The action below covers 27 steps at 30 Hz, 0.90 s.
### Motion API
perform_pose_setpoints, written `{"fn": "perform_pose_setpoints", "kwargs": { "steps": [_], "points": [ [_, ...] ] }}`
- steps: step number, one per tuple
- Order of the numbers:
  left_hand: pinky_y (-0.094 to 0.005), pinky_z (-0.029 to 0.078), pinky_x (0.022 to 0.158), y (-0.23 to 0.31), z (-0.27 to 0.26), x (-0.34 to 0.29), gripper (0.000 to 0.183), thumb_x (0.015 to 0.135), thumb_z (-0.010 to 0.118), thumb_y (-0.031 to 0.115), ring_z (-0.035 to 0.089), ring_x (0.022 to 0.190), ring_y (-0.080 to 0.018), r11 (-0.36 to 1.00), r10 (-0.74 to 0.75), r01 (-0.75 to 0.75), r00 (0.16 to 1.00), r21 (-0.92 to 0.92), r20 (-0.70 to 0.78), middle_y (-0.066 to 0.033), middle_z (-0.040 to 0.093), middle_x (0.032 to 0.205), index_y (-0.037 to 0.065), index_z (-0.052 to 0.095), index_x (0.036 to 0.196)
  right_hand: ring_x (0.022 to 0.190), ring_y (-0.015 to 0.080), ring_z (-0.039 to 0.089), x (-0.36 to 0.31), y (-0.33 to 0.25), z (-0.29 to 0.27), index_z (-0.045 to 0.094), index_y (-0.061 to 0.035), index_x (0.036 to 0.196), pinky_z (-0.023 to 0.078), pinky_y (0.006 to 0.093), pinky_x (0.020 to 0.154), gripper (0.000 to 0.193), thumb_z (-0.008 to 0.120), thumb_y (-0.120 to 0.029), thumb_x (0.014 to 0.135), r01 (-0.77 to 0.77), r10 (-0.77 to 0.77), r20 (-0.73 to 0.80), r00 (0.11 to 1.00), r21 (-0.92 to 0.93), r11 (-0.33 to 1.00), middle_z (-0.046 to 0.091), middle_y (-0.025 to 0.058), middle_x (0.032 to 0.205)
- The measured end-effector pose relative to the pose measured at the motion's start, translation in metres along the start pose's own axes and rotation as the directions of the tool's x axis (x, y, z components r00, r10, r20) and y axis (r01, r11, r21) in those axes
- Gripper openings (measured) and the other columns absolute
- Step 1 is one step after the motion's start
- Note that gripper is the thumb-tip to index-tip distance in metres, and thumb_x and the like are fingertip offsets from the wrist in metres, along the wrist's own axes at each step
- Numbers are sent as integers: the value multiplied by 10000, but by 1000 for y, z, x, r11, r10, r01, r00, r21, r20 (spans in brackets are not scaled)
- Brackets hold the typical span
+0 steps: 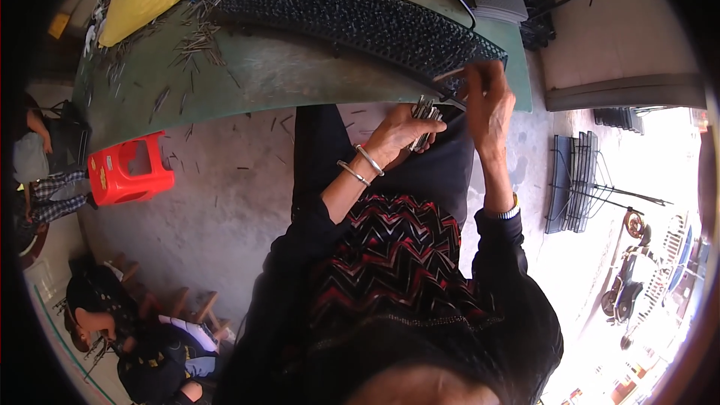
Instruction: Inserting individual metal pins into a black mesh base to assemble a bird spike strip.
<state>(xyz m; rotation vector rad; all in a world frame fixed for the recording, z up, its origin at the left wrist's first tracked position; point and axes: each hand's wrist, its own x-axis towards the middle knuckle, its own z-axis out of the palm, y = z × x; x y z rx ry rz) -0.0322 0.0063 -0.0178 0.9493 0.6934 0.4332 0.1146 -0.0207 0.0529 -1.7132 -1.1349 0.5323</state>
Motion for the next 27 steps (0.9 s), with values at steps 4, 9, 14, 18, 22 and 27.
{"fn": "perform_pose_setpoints", "kwargs": {
  "steps": [4,9,14,18,22,27],
  "points": [
    [-260,496,530,4,4,0,133,821,720,113,610,596,-127,975,-30,38,999,-218,41,-50,634,713,35,635,888,610,196,610,22,18,8,580,-23,924,470,322,573,75,582,-97,911,255,-303,-180,936,-246,935,628,125,718],
    [-281,527,559,-3,2,3,159,820,713,102,636,630,-163,879,-20,31,999,-476,29,-82,651,751,12,642,930,636,279,624,30,32,16,561,-30,933,481,369,600,57,583,-78,910,342,-418,-175,892,-344,874,637,150,752],
    [-468,594,749,-3,-1,-1,173,847,681,119,673,776,-230,708,-152,150,987,-690,58,-127,672,848,15,630,975,715,307,646,32,32,15,548,-30,939,490,376,631,45,570,-57,911,401,-463,-109,880,-353,845,653,142,801],
    [-525,555,819,5,5,-8,185,880,654,152,669,824,-244,672,-158,165,984,-722,79,-99,676,872,19,645,1008,736,316,649,34,32,13,547,-33,939,493,379,638,50,574,-59,907,387,-443,-89,892,-358,850,660,139,819],
    [-523,554,818,-5,-1,-6,194,893,640,174,664,849,-274,626,-99,129,991,-769,86,-113,669,877,25,642,1016,643,257,646,33,29,13,549,-38,937,490,355,593,40,559,-70,917,375,-438,-83,895,-389,841,656,119,766],
    [-416,584,682,-14,-6,-4,218,875,655,188,665,775,-228,694,-138,103,990,-713,8,-94,659,846,47,621,1038,552,190,625,33,32,12,549,-40,937,479,322,540,40,544,-77,925,363,-415,-76,907,-360,859,646,96,710]
  ]
}}
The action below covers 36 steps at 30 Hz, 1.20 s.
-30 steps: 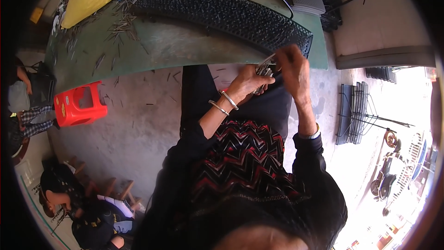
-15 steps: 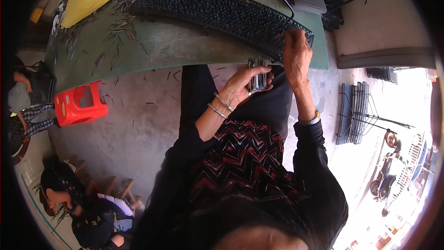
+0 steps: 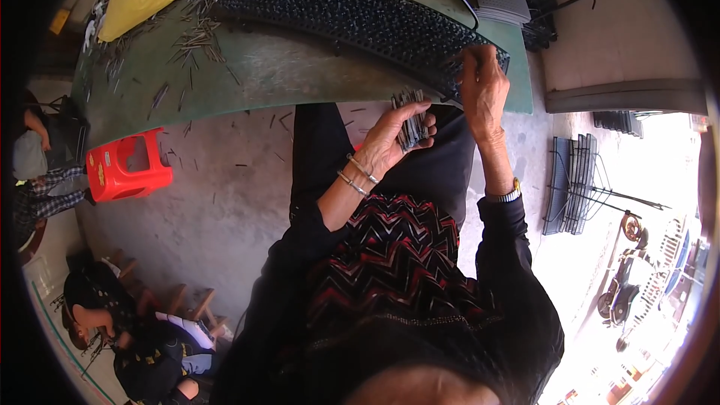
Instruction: Inserting individual metal pins into a black mesh base to assemble a bird spike strip.
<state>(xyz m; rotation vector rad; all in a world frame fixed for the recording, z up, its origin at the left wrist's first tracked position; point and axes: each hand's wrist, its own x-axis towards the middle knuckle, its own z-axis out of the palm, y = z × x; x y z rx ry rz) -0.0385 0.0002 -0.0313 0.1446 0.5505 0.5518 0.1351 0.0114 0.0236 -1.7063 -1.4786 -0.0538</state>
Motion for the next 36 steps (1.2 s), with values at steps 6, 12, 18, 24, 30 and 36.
{"fn": "perform_pose_setpoints", "kwargs": {
  "steps": [6,12,18,24,30,36],
  "points": [
    [-299,506,544,-1,-6,2,215,874,656,201,620,683,-171,1000,-5,3,999,25,54,-60,627,790,51,624,1025,571,184,635,1,-2,-3,554,-46,946,486,317,546,31,539,-57,922,12,-12,10,1000,-39,999,653,90,732],
    [-277,482,518,-1,-3,0,201,873,663,208,607,667,-159,1000,-17,17,999,18,45,-52,612,771,49,626,989,645,233,646,3,-9,-9,563,-48,960,494,339,591,51,558,-40,910,113,-114,-16,993,-74,991,650,125,784],
    [-269,473,518,-4,0,-2,171,868,677,219,613,672,-159,999,-37,37,998,3,52,-42,615,758,73,622,939,664,278,632,4,-8,-12,568,-45,966,494,360,612,62,560,-30,906,54,-54,36,998,-19,998,634,141,796],
    [-281,483,531,-4,2,-5,178,852,702,238,635,686,-170,999,-12,12,1000,52,15,-33,627,765,96,610,910,671,278,630,4,-8,-10,563,-31,959,491,354,616,64,558,-6,900,104,-104,22,994,4,995,632,141,799],
    [-294,518,566,-4,7,-8,227,844,710,255,664,726,-189,995,0,-1,1000,96,10,-39,645,790,87,618,967,690,284,635,6,-7,-8,567,-35,962,493,352,626,75,563,-1,896,120,-120,21,993,28,992,633,144,813],
    [-334,569,615,-5,10,-11,228,846,709,238,668,727,-195,994,4,-2,1000,106,-18,-45,645,787,79,618,981,710,282,641,8,-8,-13,570,-43,972,498,353,640,87,573,-4,894,126,-127,56,990,19,992,636,137,823]
  ]
}}
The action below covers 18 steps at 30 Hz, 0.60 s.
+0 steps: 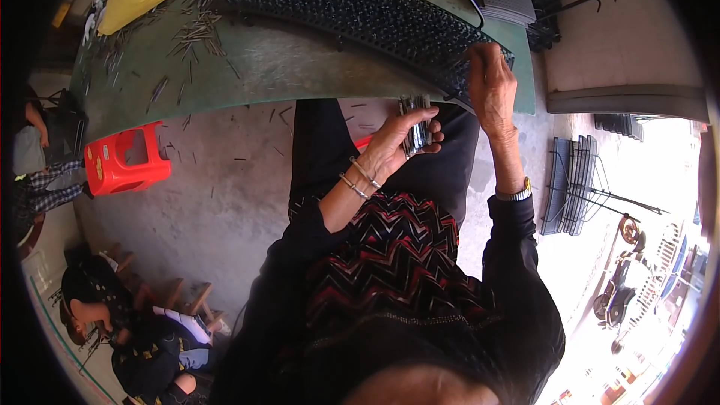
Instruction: Inserting individual metal pins into a black mesh base to assemble a bird spike strip.
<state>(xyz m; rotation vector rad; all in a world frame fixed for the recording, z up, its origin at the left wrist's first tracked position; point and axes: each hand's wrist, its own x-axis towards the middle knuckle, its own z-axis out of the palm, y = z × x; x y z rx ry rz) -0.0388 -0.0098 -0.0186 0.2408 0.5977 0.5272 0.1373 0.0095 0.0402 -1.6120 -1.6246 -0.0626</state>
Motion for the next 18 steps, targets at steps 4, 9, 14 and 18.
{"fn": "perform_pose_setpoints", "kwargs": {
  "steps": [4,9,14,18],
  "points": [
    [-382,596,645,0,2,0,190,856,698,187,665,705,-203,999,4,-3,1000,-52,29,-57,643,777,67,613,976,729,300,648,1,5,-2,570,-53,975,502,359,642,96,572,-2,895,26,-26,33,999,-7,1000,636,133,828],
    [-394,599,656,0,4,-1,178,860,693,175,666,705,-206,998,3,-1,999,-60,33,-62,644,772,62,616,973,733,305,649,-3,11,2,570,-58,974,503,359,646,106,566,8,890,24,-22,74,997,-23,999,633,128,828],
    [-368,584,636,0,7,-3,193,867,691,210,669,711,-204,1000,11,-11,1000,-6,14,-56,653,778,72,624,986,708,265,645,0,9,4,577,-62,962,499,340,625,101,563,6,890,68,-70,45,997,37,997,630,114,808],
    [-322,550,585,0,9,-5,200,872,686,235,666,704,-187,999,12,-11,1000,50,-12,-45,656,772,83,627,987,686,221,633,0,12,6,584,-61,951,491,325,614,87,576,-3,887,-25,17,87,996,98,995,622,101,774]
  ]
}}
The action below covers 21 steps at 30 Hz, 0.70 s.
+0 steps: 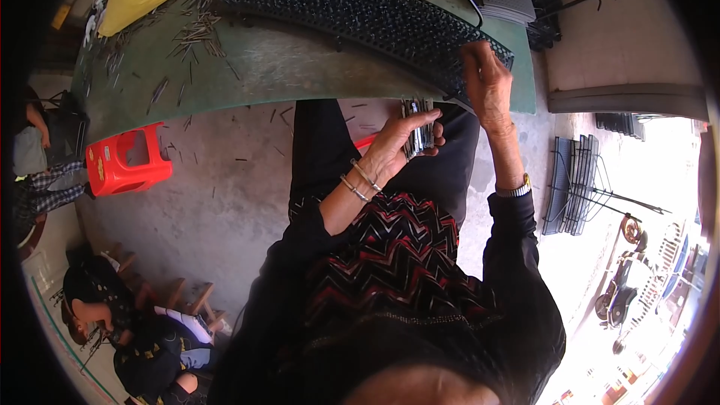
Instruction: Inserting individual metal pins into a black mesh base to assemble a bird spike strip.
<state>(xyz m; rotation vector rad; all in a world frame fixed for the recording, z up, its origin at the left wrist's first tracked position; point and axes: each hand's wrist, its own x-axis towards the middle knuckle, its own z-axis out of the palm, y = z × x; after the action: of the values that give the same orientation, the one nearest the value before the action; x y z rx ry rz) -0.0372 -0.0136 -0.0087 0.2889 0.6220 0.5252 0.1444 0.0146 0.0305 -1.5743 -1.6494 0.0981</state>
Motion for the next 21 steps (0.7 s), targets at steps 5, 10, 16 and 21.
{"fn": "perform_pose_setpoints", "kwargs": {
  "steps": [5,10,16,21],
  "points": [
    [-289,507,534,-1,2,-1,214,869,688,247,651,666,-168,998,30,-29,999,58,-11,-41,654,753,85,620,991,681,199,614,-7,1,6,617,-72,948,487,323,619,89,609,-23,875,-13,13,-20,1000,-20,1000,610,84,778],
    [-271,503,518,1,3,-2,208,863,689,221,633,640,-151,997,58,-57,998,47,-24,-53,653,751,67,613,980,737,233,600,-8,-4,12,652,-75,955,488,338,654,114,634,-33,851,92,-95,-2,995,-235,968,580,94,822],
    [-254,504,534,6,2,-6,203,864,676,182,630,660,-140,990,134,-133,991,47,-16,-80,665,796,31,625,989,752,197,601,-19,-25,-12,682,-33,973,475,288,681,124,653,-74,859,-123,132,97,986,-92,988,577,83,862],
    [-250,492,534,7,8,-11,194,862,675,163,645,693,-145,981,172,-169,985,96,-23,-87,675,827,17,633,982,743,134,611,-29,-40,-24,631,30,950,474,264,664,129,627,-81,883,-524,282,555,783,344,779,614,63,812]
  ]
}}
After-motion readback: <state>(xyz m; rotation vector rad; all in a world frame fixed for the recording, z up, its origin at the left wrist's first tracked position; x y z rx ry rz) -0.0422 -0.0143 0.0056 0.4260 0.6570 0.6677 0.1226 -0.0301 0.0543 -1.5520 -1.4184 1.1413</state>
